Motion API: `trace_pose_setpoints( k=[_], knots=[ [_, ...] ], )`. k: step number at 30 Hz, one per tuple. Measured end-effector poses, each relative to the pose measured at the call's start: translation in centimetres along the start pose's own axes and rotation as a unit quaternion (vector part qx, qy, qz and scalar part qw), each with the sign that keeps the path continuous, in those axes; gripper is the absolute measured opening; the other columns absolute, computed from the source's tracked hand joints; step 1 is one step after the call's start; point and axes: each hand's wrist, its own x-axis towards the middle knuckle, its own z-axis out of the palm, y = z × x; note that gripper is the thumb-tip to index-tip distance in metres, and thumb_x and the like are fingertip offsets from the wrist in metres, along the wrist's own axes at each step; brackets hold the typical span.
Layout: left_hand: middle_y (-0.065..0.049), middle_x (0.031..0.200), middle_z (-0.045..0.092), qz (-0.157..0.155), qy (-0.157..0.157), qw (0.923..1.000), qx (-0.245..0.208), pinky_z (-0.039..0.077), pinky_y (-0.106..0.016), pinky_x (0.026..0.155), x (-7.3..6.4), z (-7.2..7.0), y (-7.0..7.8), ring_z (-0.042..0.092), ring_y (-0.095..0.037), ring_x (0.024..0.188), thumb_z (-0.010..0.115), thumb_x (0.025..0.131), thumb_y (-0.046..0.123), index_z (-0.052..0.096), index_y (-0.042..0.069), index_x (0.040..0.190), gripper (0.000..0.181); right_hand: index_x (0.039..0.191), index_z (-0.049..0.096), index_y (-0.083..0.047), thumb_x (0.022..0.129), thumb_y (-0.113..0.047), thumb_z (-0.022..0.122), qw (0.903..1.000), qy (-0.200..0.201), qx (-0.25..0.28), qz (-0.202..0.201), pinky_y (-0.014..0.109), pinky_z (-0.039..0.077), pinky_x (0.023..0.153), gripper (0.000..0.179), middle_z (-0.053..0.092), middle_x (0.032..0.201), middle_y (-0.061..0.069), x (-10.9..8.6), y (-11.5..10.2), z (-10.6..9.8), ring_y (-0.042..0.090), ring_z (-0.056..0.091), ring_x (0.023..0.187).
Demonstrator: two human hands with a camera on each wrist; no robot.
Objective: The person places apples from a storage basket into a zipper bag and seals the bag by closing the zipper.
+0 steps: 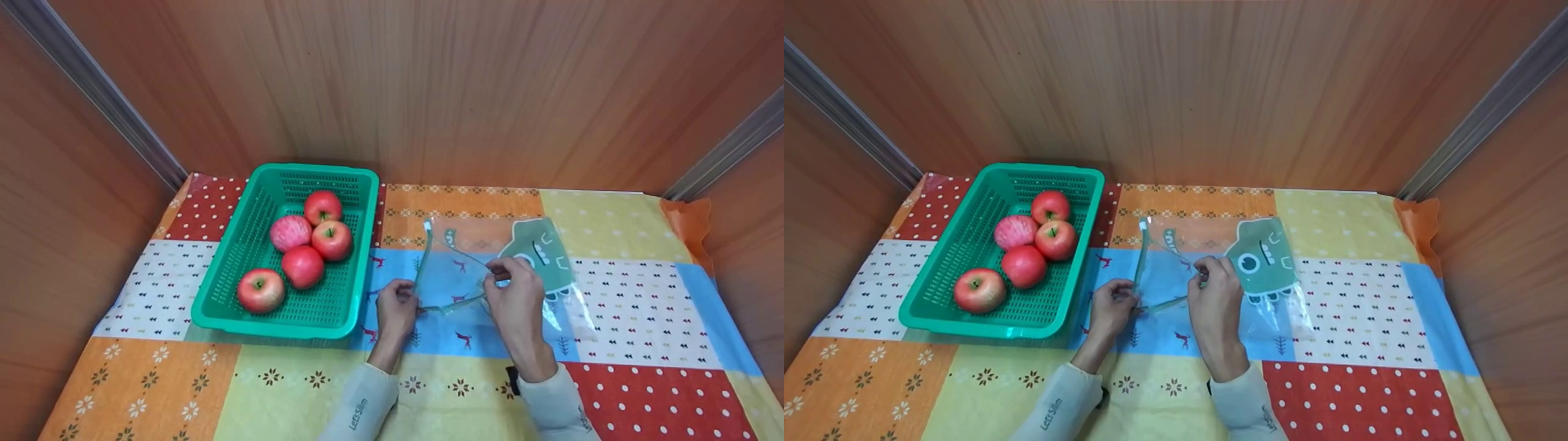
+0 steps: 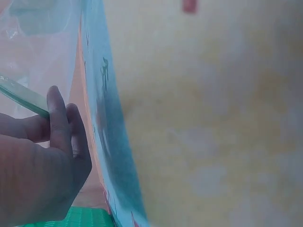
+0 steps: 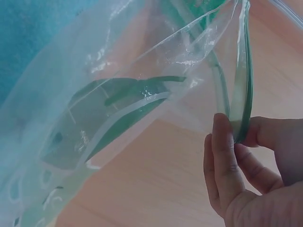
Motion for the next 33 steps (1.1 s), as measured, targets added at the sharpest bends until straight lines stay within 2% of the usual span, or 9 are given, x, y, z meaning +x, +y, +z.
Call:
trace_pose_setpoints(
  k=[7,12,17,23,29,33],
  knots=[
    [-0.017,0.093,0.068,0.005,0.001,0.9999,0.014,0.063,-0.036,0.065,-0.1,0.0,0.0,0.073,-0.032,0.077,0.062,0.093,-0.014,0.07,-0.009,0.11,0.019,0.101,0.078,0.004,0.09,0.009,0.072,0.9998,-0.017,0.006,0.002,0.048,0.062,0.078,0.013,0.07,0.098,0.017,-0.1,0.2,0.6,0.031,0.072,0.088],
    [-0.02,0.097,0.07,0.02,0.005,0.9996,0.02,0.064,-0.038,0.067,-0.1,0.0,0.0,0.073,-0.032,0.082,0.063,0.092,-0.014,0.069,-0.01,0.111,0.02,0.101,0.078,0.003,0.091,0.008,0.071,0.9989,-0.036,0.017,0.024,0.049,0.061,0.081,0.014,0.073,0.102,0.017,0.1,0.3,0.9,0.033,0.073,0.09],
    [-0.02,0.103,0.069,0.015,0.007,0.9994,0.032,0.064,-0.037,0.069,-0.2,-0.1,0.2,0.072,-0.029,0.086,0.063,0.095,-0.012,0.069,-0.008,0.116,0.022,0.106,0.078,0.001,0.093,0.004,0.072,0.9969,-0.056,0.031,0.045,0.048,0.062,0.083,0.014,0.075,0.106,0.017,0.1,0.2,1.1,0.032,0.074,0.093],
    [-0.02,0.112,0.069,0.004,0.015,0.9992,0.036,0.063,-0.038,0.073,-0.5,-0.3,0.4,0.073,-0.029,0.088,0.063,0.096,-0.01,0.067,-0.005,0.121,0.025,0.107,0.078,0.002,0.094,0.002,0.074,0.996,-0.062,0.045,0.047,0.048,0.062,0.084,0.014,0.076,0.106,0.017,0.1,0.6,1.4,0.032,0.074,0.092],
    [-0.018,0.123,0.069,-0.01,0.022,0.9985,0.048,0.062,-0.044,0.091,-0.9,-0.3,1.1,0.073,-0.03,0.103,0.068,0.096,-0.007,0.067,0.0,0.124,0.029,0.107,0.077,0.004,0.093,0.004,0.074,0.9957,-0.06,0.056,0.042,0.049,0.062,0.084,0.014,0.076,0.106,0.019,0.1,0.9,1.6,0.034,0.074,0.091],
    [-0.018,0.126,0.069,-0.001,0.029,0.9982,0.053,0.059,-0.051,0.098,-1.3,-0.3,1.7,0.071,-0.035,0.114,0.073,0.094,-0.005,0.068,0.001,0.123,0.03,0.108,0.077,0.004,0.093,0.004,0.074,0.9956,-0.06,0.061,0.036,0.05,0.062,0.086,0.015,0.076,0.106,0.019,0.0,1.0,1.7,0.034,0.075,0.091]
  ],
)
